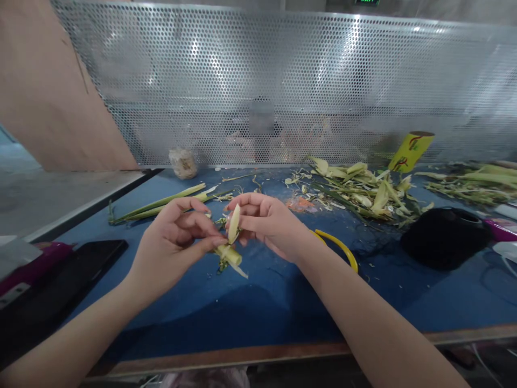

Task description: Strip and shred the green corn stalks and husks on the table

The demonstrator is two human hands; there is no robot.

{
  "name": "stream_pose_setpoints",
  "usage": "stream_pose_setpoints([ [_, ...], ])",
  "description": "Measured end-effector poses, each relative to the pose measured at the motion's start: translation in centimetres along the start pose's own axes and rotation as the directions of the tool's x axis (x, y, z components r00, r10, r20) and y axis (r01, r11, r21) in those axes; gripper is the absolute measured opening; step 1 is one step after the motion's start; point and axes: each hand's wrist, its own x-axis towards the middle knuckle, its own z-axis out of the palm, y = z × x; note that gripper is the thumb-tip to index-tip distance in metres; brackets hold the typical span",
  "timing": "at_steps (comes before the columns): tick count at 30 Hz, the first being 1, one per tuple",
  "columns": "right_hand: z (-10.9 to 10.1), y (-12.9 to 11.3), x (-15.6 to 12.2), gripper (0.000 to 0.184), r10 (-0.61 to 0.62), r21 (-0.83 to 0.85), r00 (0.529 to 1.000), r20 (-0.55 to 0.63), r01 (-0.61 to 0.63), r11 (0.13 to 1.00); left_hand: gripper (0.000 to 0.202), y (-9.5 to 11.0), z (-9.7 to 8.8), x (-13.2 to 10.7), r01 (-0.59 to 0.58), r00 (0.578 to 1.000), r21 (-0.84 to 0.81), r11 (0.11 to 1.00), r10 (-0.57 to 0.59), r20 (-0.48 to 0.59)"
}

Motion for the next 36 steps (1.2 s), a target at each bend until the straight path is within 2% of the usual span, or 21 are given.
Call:
stream_pose_setpoints([
  [2,-0.2,0.0,0.1,0.017,0.048,-0.024,0.998,-0.031,-0.048,0.999,0.033,0.1,0.0,-0.2,-0.029,1.000,0.009,1.000,0.029,0.006],
  [5,-0.4,0.1,0.1,0.021,0.189,-0.082,0.981,-0.049,-0.192,0.978,0.034,0.1,0.1,-0.6,-0.097,0.992,0.044,0.994,0.093,0.086],
  [9,-0.3,0.1,-0.1,0.029,0.335,-0.195,0.942,0.026,-0.324,0.926,0.034,0.0,0.2,-1.0,-0.174,0.969,0.069,0.982,0.158,0.191],
  [13,-0.1,0.1,-0.2,0.027,0.366,-0.310,0.924,0.113,-0.317,0.896,0.036,-0.2,0.1,-1.1,-0.203,0.964,0.079,0.976,0.185,0.189],
  [17,-0.2,0.3,0.1,0.029,0.321,-0.360,0.942,0.095,-0.268,0.893,0.035,-0.4,0.2,-1.1,-0.217,0.934,0.086,0.972,0.181,0.306],
  [20,-0.6,0.6,0.6,0.031,0.300,-0.325,0.941,0.155,-0.238,0.915,0.031,-0.5,0.4,-1.3,-0.233,0.914,0.132,0.964,0.170,0.369],
  [23,-1.3,0.7,1.1,0.036,0.354,-0.258,0.903,0.245,-0.291,0.921,0.027,-0.5,0.5,-1.5,-0.251,0.900,0.214,0.944,0.146,0.412],
  [26,-2.1,0.5,1.7,0.036,0.442,-0.280,0.825,0.354,-0.357,0.891,0.018,-0.4,0.8,-1.5,-0.382,0.830,0.286,0.879,0.190,0.524],
  [29,-2.7,0.0,2.1,0.035,0.525,-0.377,0.738,0.423,-0.384,0.843,0.015,-0.1,1.1,-1.4,-0.585,0.704,0.288,0.758,0.299,0.644],
  [31,-2.8,-0.2,2.3,0.035,0.543,-0.421,0.719,0.434,-0.371,0.828,0.023,0.0,1.3,-1.4,-0.677,0.632,0.257,0.690,0.366,0.683],
  [33,-2.8,-0.4,2.5,0.032,0.534,-0.435,0.721,0.441,-0.350,0.830,0.026,0.0,1.4,-1.4,-0.711,0.601,0.250,0.657,0.383,0.702],
  [36,-2.7,-0.6,2.6,0.029,0.515,-0.433,0.742,0.430,-0.331,0.839,0.022,-0.1,1.3,-1.3,-0.688,0.625,0.285,0.667,0.345,0.701],
])
